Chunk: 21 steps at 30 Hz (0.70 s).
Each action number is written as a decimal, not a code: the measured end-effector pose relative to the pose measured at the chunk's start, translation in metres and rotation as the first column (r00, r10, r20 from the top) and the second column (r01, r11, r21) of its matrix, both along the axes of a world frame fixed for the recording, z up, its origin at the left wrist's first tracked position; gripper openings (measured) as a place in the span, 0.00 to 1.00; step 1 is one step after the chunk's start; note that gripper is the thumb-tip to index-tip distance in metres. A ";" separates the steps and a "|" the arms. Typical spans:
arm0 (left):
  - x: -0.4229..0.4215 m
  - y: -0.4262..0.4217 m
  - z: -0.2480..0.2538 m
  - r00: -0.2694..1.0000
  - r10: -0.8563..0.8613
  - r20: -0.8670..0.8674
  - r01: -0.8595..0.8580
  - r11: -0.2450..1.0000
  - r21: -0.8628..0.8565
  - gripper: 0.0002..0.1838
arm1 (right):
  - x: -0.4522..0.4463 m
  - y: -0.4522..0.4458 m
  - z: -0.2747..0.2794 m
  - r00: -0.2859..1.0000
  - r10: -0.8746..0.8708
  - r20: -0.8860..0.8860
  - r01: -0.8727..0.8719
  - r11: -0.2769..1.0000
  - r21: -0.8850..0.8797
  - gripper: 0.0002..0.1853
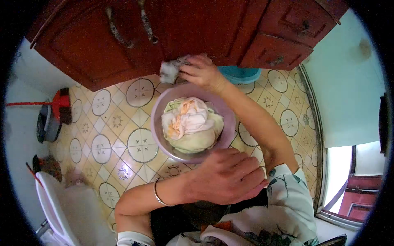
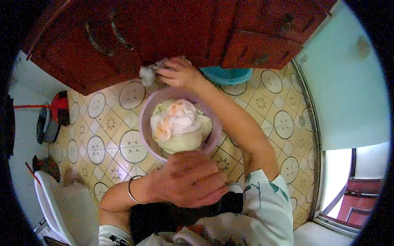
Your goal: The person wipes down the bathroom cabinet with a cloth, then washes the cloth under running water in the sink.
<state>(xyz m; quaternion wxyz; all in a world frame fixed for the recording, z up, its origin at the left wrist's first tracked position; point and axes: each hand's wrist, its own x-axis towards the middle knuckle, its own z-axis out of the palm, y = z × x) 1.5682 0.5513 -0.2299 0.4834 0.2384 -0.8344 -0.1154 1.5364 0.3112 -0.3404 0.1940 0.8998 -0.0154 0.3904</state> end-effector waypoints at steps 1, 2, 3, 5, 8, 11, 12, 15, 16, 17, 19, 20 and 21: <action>-0.002 0.000 0.000 1.000 -0.003 0.007 0.003 1.000 0.001 0.11 | -0.002 0.002 -0.005 1.000 -0.003 0.007 0.003 1.000 0.001 0.16; -0.006 0.000 0.000 1.000 -0.004 0.020 0.004 1.000 0.003 0.10 | -0.005 0.006 -0.011 1.000 -0.025 0.010 0.024 0.996 0.082 0.17; -0.010 0.001 0.002 0.999 -0.008 0.033 0.007 1.000 0.006 0.10 | -0.009 0.011 -0.009 0.999 -0.051 0.012 0.048 0.985 0.163 0.17; -0.015 0.003 -0.002 0.998 -0.005 0.056 0.006 0.999 -0.033 0.11 | -0.026 0.005 -0.002 0.997 -0.054 -0.062 0.060 0.993 0.105 0.18; -0.010 0.006 0.000 0.991 0.018 0.131 -0.010 0.998 -0.062 0.11 | -0.064 0.005 0.014 0.974 -0.167 -0.154 0.174 0.984 0.030 0.19; 0.000 0.008 0.003 0.982 0.055 0.182 -0.046 0.998 -0.052 0.10 | -0.117 0.004 0.008 0.920 -0.387 -0.065 0.389 0.920 0.036 0.12; 0.003 0.008 0.003 0.980 0.068 0.189 -0.059 0.997 -0.056 0.10 | -0.121 0.010 0.008 0.899 -0.437 -0.034 0.438 0.898 0.033 0.11; 0.004 0.006 -0.005 0.989 0.059 0.134 -0.050 0.996 -0.074 0.10 | -0.105 0.026 0.001 0.824 -0.560 0.087 0.535 0.819 0.210 0.07; 0.006 0.005 -0.005 0.990 0.053 0.132 -0.044 0.996 -0.073 0.10 | -0.093 0.028 -0.001 0.821 -0.565 0.086 0.539 0.816 0.210 0.07; 0.008 0.005 -0.005 0.980 0.038 0.197 -0.025 0.998 -0.065 0.10 | -0.076 0.030 -0.004 0.826 -0.540 0.160 0.495 0.832 0.251 0.08; 0.010 0.002 -0.009 0.967 0.020 0.256 -0.010 0.999 -0.039 0.11 | -0.035 0.035 -0.013 0.857 -0.460 0.234 0.378 0.868 0.323 0.08; 0.010 0.002 -0.012 0.973 -0.003 0.231 0.009 1.000 -0.024 0.09 | -0.013 0.041 -0.019 0.882 -0.409 0.235 0.313 0.880 0.357 0.08; 0.008 0.000 -0.015 0.978 -0.022 0.208 0.027 0.999 -0.020 0.08 | 0.010 0.048 -0.017 0.914 -0.367 0.173 0.301 0.899 0.319 0.08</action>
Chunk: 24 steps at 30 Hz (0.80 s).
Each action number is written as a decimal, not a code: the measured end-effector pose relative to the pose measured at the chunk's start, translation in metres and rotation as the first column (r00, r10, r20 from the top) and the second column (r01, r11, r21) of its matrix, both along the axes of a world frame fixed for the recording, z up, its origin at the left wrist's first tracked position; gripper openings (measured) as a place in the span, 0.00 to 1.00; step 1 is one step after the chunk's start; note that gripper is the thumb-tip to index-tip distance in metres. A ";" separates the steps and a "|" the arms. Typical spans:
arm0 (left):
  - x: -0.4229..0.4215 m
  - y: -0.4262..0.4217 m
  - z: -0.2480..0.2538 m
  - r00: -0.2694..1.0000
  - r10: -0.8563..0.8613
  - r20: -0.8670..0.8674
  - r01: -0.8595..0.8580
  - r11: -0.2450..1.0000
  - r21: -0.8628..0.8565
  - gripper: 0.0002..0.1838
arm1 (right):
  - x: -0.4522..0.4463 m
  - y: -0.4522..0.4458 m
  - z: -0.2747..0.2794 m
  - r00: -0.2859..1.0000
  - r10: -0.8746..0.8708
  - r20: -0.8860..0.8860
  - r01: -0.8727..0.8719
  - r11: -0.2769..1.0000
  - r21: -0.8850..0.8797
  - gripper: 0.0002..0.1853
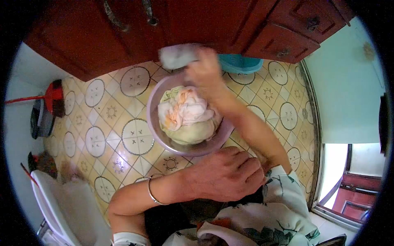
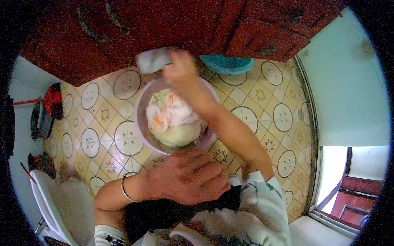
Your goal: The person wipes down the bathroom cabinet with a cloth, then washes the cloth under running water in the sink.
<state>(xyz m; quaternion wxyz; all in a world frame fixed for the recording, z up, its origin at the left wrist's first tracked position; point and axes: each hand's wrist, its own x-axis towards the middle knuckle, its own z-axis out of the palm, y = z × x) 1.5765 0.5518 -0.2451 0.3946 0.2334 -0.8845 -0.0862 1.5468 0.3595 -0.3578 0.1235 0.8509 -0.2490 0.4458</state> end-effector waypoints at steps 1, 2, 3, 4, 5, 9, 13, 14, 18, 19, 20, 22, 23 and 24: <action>-0.002 -0.002 -0.003 1.000 -0.005 -0.001 0.005 1.000 -0.003 0.08 | 0.019 0.005 0.005 0.997 0.039 -0.072 -0.041 0.999 -0.021 0.07; -0.004 -0.003 -0.008 0.999 0.037 -0.038 -0.038 0.999 -0.025 0.08 | 0.032 0.006 0.008 0.997 0.033 -0.071 -0.035 0.999 -0.022 0.07; -0.005 -0.004 -0.009 0.994 0.077 -0.074 -0.081 0.996 -0.043 0.08 | 0.043 0.007 0.010 0.999 0.039 0.007 -0.039 0.999 -0.003 0.07; -0.007 -0.004 -0.009 0.994 0.076 -0.075 -0.079 0.996 -0.036 0.08 | 0.045 0.007 0.011 0.996 0.047 0.082 -0.048 0.999 0.019 0.07; -0.007 -0.004 -0.006 0.991 0.104 -0.089 -0.107 0.994 -0.032 0.08 | 0.038 0.004 0.013 0.996 0.047 0.081 -0.049 0.999 0.023 0.07; -0.001 -0.006 -0.007 0.992 0.121 -0.027 -0.122 0.991 -0.054 0.10 | -0.033 -0.016 0.016 0.985 0.000 -0.170 -0.012 0.997 -0.070 0.07; -0.004 -0.012 -0.008 0.995 0.081 -0.061 -0.085 0.994 -0.062 0.10 | -0.104 -0.026 0.013 0.981 -0.104 -0.165 0.103 0.995 -0.017 0.10; -0.004 -0.013 -0.009 0.997 0.072 -0.041 -0.075 0.995 -0.072 0.10 | -0.118 -0.028 0.012 0.968 -0.138 -0.208 0.154 0.986 0.062 0.11; -0.001 -0.012 -0.009 0.997 0.076 0.019 -0.075 0.996 -0.039 0.11 | -0.133 -0.025 0.088 0.980 -0.196 -0.028 0.192 0.975 -0.109 0.12; -0.001 -0.013 -0.010 0.997 0.072 0.019 -0.071 0.997 -0.029 0.11 | -0.131 -0.027 0.124 0.979 -0.204 0.029 0.206 0.963 -0.176 0.11; -0.001 -0.017 -0.011 0.998 0.055 0.003 -0.055 0.998 -0.013 0.11 | -0.124 -0.028 0.157 0.963 -0.258 0.081 0.270 0.943 -0.195 0.10; -0.001 -0.023 -0.013 0.999 0.047 -0.006 -0.047 0.999 0.006 0.11 | -0.105 -0.049 0.209 0.972 -0.173 0.160 0.220 0.911 -0.348 0.06; -0.002 -0.024 -0.011 0.999 0.042 0.010 -0.042 0.999 0.004 0.11 | -0.100 -0.061 0.207 0.973 -0.161 0.168 0.211 0.915 -0.345 0.06; 0.000 -0.027 -0.012 0.999 0.041 0.024 -0.041 0.999 0.004 0.11 | -0.092 -0.074 0.199 0.976 -0.079 0.204 0.161 0.889 -0.429 0.10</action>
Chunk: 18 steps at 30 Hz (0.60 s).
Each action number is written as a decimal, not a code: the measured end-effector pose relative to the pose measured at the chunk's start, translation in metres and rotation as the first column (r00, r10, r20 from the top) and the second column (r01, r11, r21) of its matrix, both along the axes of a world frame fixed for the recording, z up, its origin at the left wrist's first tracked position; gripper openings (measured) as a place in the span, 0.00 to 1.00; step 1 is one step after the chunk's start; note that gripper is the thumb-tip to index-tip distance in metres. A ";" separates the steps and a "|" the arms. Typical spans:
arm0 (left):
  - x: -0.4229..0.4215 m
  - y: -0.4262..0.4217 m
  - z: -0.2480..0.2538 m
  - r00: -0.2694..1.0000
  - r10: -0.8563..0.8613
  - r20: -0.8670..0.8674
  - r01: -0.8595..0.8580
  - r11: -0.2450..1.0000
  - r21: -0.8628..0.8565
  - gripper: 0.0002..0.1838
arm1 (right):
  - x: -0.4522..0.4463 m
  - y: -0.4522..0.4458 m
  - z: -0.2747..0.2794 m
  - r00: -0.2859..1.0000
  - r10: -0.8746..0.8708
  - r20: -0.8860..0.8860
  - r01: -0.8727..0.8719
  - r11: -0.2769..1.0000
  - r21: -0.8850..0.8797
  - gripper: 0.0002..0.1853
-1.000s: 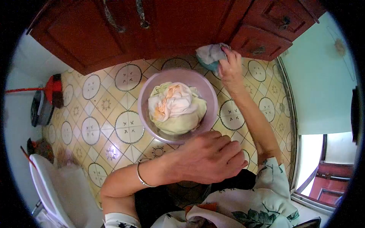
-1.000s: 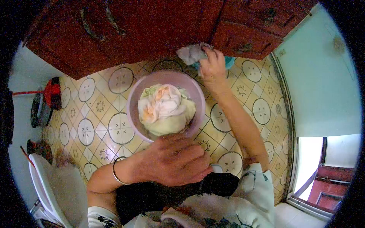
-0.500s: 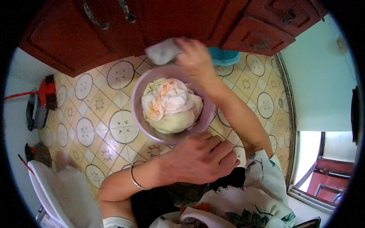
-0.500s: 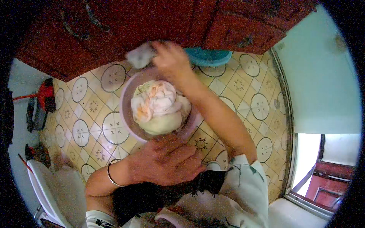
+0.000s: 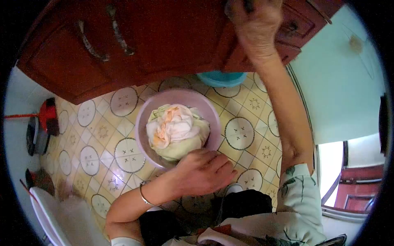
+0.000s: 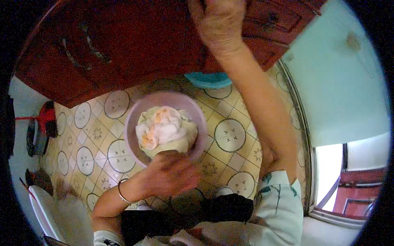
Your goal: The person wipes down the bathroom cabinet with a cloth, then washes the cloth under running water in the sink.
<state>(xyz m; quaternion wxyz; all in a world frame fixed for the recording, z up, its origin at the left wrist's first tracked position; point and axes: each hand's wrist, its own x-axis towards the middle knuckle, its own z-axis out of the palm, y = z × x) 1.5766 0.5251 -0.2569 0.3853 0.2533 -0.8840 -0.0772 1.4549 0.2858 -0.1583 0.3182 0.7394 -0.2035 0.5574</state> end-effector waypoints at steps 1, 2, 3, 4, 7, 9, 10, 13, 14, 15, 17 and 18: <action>0.002 -0.004 -0.004 1.000 0.021 0.002 -0.021 1.000 0.001 0.11 | 0.011 -0.010 -0.011 0.997 0.070 0.019 -0.068 0.993 -0.101 0.15; 0.003 -0.008 -0.010 0.998 0.036 0.043 -0.036 0.999 0.001 0.11 | 0.024 -0.007 -0.034 0.990 0.030 0.141 -0.012 0.992 -0.128 0.06; 0.001 -0.009 -0.014 0.995 0.042 0.085 -0.043 0.999 0.008 0.11 | 0.025 -0.003 -0.068 0.987 0.043 0.155 -0.037 0.999 -0.037 0.06; 0.001 -0.010 -0.021 0.994 0.054 0.090 -0.054 0.998 0.007 0.11 | 0.026 0.001 -0.111 0.984 0.051 0.170 -0.061 0.997 0.052 0.07; 0.001 -0.016 -0.035 0.988 0.154 -0.004 -0.153 0.987 0.046 0.10 | 0.002 0.030 -0.220 0.957 0.186 -0.222 -0.056 0.871 0.488 0.12; 0.001 -0.015 -0.039 0.980 0.198 -0.005 -0.198 0.980 0.025 0.10 | -0.004 0.060 -0.235 0.967 0.230 -0.110 -0.052 0.598 0.800 0.16; 0.002 -0.013 -0.038 0.979 0.202 -0.001 -0.202 0.979 0.026 0.10 | -0.004 0.062 -0.231 0.966 0.234 -0.106 -0.057 0.597 0.800 0.16; 0.002 -0.012 -0.040 0.987 0.161 0.029 -0.161 0.987 0.001 0.09 | 0.010 0.057 -0.177 0.912 0.338 -0.233 -0.186 0.847 0.499 0.17; 0.001 -0.014 -0.038 0.988 0.129 0.091 -0.130 0.991 0.013 0.08 | 0.022 0.055 -0.134 0.933 0.249 -0.260 -0.157 0.931 0.329 0.16; -0.001 -0.012 -0.037 0.984 0.092 0.151 -0.096 0.995 0.026 0.08 | 0.034 0.047 -0.095 0.954 0.246 -0.169 -0.210 0.956 0.205 0.15; -0.008 -0.004 -0.040 0.987 0.059 0.152 -0.068 0.996 0.057 0.07 | 0.062 0.030 -0.056 0.984 0.177 -0.035 -0.176 0.984 0.036 0.15; -0.013 -0.003 -0.043 0.994 -0.002 0.110 -0.007 0.996 0.089 0.08 | 0.078 0.013 -0.045 0.977 0.214 0.001 -0.211 0.962 -0.171 0.16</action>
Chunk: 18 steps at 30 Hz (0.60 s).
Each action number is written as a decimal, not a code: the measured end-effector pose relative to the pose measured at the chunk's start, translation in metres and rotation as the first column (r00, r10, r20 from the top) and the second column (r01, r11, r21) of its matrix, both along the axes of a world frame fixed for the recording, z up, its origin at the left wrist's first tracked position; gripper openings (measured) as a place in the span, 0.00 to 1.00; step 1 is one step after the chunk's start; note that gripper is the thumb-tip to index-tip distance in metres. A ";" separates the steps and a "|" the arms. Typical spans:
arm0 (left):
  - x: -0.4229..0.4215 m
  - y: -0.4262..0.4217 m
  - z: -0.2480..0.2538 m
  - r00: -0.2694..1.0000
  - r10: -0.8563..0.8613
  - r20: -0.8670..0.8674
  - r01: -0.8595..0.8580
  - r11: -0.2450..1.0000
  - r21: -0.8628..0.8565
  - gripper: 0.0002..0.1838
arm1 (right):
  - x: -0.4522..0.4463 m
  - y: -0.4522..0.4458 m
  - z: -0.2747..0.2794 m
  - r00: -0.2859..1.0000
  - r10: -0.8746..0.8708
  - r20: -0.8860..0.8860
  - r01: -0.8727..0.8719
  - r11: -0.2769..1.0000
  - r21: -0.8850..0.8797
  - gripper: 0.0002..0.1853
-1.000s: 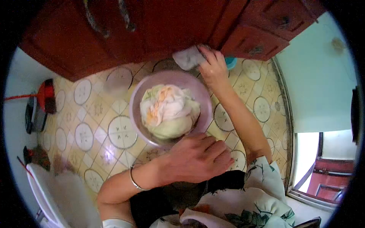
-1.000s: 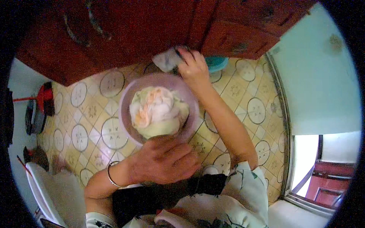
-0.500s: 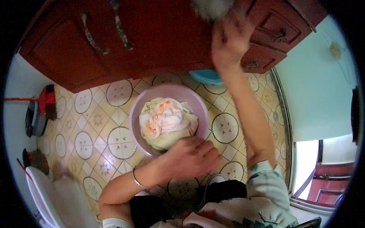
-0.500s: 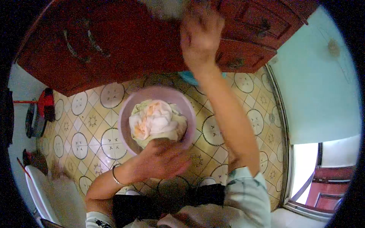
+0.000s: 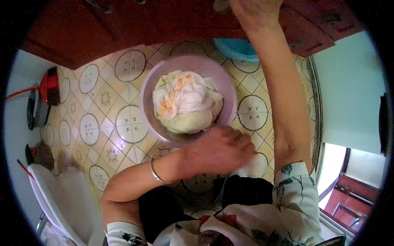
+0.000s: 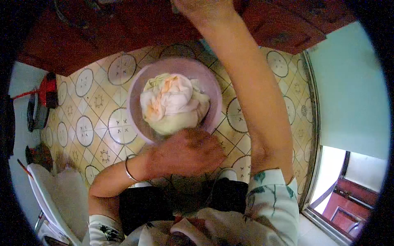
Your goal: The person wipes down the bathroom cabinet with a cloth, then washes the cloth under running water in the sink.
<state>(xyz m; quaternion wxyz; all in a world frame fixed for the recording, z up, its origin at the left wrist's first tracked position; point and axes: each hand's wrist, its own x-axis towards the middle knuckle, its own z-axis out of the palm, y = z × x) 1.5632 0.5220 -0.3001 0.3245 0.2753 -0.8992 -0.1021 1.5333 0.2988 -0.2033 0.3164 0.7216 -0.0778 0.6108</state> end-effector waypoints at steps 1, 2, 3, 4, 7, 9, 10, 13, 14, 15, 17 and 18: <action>-0.005 0.001 -0.003 0.998 -0.052 -0.045 0.053 0.998 0.023 0.08 | 0.016 -0.017 0.011 0.996 0.030 0.082 -0.014 0.982 -0.190 0.16; -0.012 0.007 -0.009 0.998 -0.053 -0.038 0.055 0.997 0.054 0.09 | 0.026 -0.024 -0.004 0.969 0.223 0.107 -0.212 0.972 -0.104 0.16; -0.013 0.010 -0.013 0.998 -0.048 -0.040 0.050 0.997 0.056 0.09 | 0.028 -0.019 -0.035 0.974 0.211 0.083 -0.217 0.974 0.070 0.16; -0.016 0.011 -0.015 0.996 -0.092 -0.019 0.094 0.991 0.092 0.07 | 0.029 -0.016 -0.068 0.980 0.189 0.063 -0.199 0.949 0.246 0.16; -0.020 0.010 -0.013 0.990 -0.141 0.021 0.138 0.985 0.105 0.07 | 0.009 0.015 -0.129 0.953 0.110 -0.282 -0.009 0.942 0.336 0.19; -0.016 0.013 -0.010 0.994 -0.095 0.054 0.091 0.993 0.076 0.07 | -0.011 0.032 -0.161 0.878 0.225 -0.422 0.058 0.825 0.562 0.21; -0.016 0.016 -0.008 0.994 -0.095 0.051 0.091 0.993 0.081 0.08 | -0.022 0.038 -0.174 0.838 0.225 -0.498 0.161 0.769 0.619 0.21; -0.004 0.022 -0.004 0.993 -0.062 0.102 0.060 0.998 0.025 0.09 | -0.061 0.058 -0.182 0.908 0.212 -0.362 0.152 0.638 0.755 0.20; 0.003 0.023 -0.005 0.986 -0.031 0.161 0.035 0.999 -0.023 0.09 | -0.074 0.058 -0.175 0.917 0.172 -0.360 0.169 0.650 0.741 0.20; 0.017 0.024 -0.007 0.989 -0.008 0.150 0.012 1.000 -0.025 0.09 | -0.086 0.055 -0.170 0.964 0.103 -0.246 0.139 0.595 0.792 0.20; 0.054 0.033 -0.015 0.986 -0.070 0.150 0.053 0.992 0.116 0.08 | -0.087 0.055 -0.157 0.972 -0.044 0.232 -0.205 0.326 0.923 0.18; 0.065 0.040 -0.023 0.988 -0.063 0.140 0.047 0.992 0.120 0.08 | -0.080 0.055 -0.142 0.823 -0.187 0.536 -0.520 0.132 0.844 0.16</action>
